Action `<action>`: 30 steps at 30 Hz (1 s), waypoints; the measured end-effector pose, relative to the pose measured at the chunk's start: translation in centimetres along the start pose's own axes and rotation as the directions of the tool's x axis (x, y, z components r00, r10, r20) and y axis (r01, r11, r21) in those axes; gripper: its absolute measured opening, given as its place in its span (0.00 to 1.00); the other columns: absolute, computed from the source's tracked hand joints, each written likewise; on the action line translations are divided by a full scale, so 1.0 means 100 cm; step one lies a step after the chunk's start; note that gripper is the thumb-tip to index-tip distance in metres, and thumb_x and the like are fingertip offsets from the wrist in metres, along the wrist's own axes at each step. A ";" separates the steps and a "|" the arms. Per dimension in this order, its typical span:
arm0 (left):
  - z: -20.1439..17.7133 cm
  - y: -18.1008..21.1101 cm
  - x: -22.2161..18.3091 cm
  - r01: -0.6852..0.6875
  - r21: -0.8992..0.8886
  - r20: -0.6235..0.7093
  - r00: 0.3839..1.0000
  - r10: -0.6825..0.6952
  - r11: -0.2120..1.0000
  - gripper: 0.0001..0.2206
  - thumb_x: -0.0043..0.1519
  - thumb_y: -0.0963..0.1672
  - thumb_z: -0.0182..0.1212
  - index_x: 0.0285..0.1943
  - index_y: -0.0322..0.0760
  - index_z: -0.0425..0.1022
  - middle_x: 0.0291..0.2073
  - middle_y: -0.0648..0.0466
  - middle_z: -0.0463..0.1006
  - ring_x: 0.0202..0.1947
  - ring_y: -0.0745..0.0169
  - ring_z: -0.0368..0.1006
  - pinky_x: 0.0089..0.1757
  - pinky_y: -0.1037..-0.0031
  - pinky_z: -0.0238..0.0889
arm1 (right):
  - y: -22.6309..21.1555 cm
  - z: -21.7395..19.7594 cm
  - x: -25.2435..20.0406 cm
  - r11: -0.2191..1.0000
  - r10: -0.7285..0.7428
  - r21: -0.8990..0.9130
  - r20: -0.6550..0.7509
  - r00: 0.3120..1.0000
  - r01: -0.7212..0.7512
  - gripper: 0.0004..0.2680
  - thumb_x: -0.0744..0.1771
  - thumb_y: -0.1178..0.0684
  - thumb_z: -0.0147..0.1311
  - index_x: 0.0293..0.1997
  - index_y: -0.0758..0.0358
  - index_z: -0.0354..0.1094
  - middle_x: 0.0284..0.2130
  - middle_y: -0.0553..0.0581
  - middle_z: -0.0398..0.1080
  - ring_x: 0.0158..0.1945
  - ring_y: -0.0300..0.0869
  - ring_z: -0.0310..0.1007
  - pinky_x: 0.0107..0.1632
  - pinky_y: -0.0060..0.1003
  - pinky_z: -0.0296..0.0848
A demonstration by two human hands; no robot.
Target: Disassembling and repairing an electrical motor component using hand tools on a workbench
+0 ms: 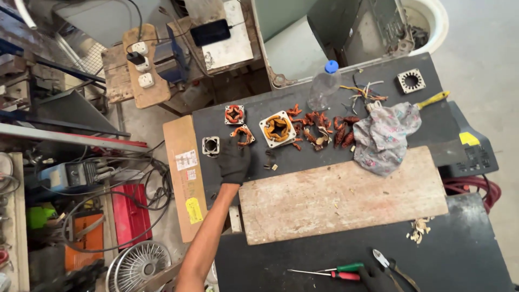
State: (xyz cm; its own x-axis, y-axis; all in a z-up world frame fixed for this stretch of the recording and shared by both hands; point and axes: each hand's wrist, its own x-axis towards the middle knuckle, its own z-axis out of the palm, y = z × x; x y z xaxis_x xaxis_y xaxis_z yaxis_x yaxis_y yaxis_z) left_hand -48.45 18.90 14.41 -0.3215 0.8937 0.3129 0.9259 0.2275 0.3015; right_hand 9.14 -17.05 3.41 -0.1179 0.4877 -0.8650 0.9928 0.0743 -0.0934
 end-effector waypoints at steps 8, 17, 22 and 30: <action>0.064 0.002 0.012 0.159 0.022 0.132 0.978 -0.160 0.987 0.15 0.53 0.50 0.61 0.47 0.47 0.76 0.43 0.49 0.74 0.46 0.42 0.73 0.41 0.49 0.68 | -0.066 -0.099 -0.055 0.700 0.273 0.663 0.095 0.957 -0.266 0.17 0.66 0.33 0.48 0.51 0.48 0.76 0.52 0.57 0.78 0.60 0.48 0.76 0.61 0.39 0.68; -0.026 0.005 0.016 0.318 0.042 0.497 0.816 -0.296 0.947 0.17 0.60 0.52 0.51 0.46 0.44 0.80 0.43 0.39 0.79 0.43 0.32 0.76 0.41 0.49 0.69 | -0.086 -0.149 -0.109 0.679 0.300 0.700 0.012 0.954 -0.222 0.18 0.66 0.34 0.45 0.42 0.55 0.76 0.46 0.63 0.78 0.56 0.50 0.76 0.59 0.43 0.66; -0.078 -0.011 -0.069 0.751 -0.651 0.653 0.629 -0.421 0.112 0.11 0.64 0.51 0.57 0.36 0.48 0.80 0.19 0.59 0.72 0.16 0.77 0.53 0.21 0.80 0.43 | -0.085 -0.152 -0.109 0.745 0.267 0.655 -0.120 0.956 -0.126 0.20 0.65 0.32 0.47 0.40 0.56 0.80 0.42 0.67 0.79 0.49 0.55 0.80 0.53 0.46 0.69; -0.173 0.011 -0.247 0.502 -0.418 0.891 0.390 -0.233 -0.757 0.17 0.64 0.52 0.62 0.48 0.35 0.76 0.38 0.34 0.81 0.37 0.41 0.80 0.42 0.51 0.76 | -0.123 -0.194 -0.171 0.855 0.166 0.516 -0.190 0.968 -0.045 0.20 0.66 0.28 0.43 0.49 0.49 0.74 0.45 0.64 0.78 0.52 0.52 0.74 0.54 0.47 0.68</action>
State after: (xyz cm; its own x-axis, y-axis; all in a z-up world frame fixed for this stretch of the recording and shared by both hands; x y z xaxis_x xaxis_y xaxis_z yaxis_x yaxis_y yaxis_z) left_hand -42.93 -9.62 22.62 -0.1646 0.6402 -0.7504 -0.9452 0.1152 0.3056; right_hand -1.47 -9.38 28.91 0.0469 0.6494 -0.7590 0.8643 -0.4073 -0.2951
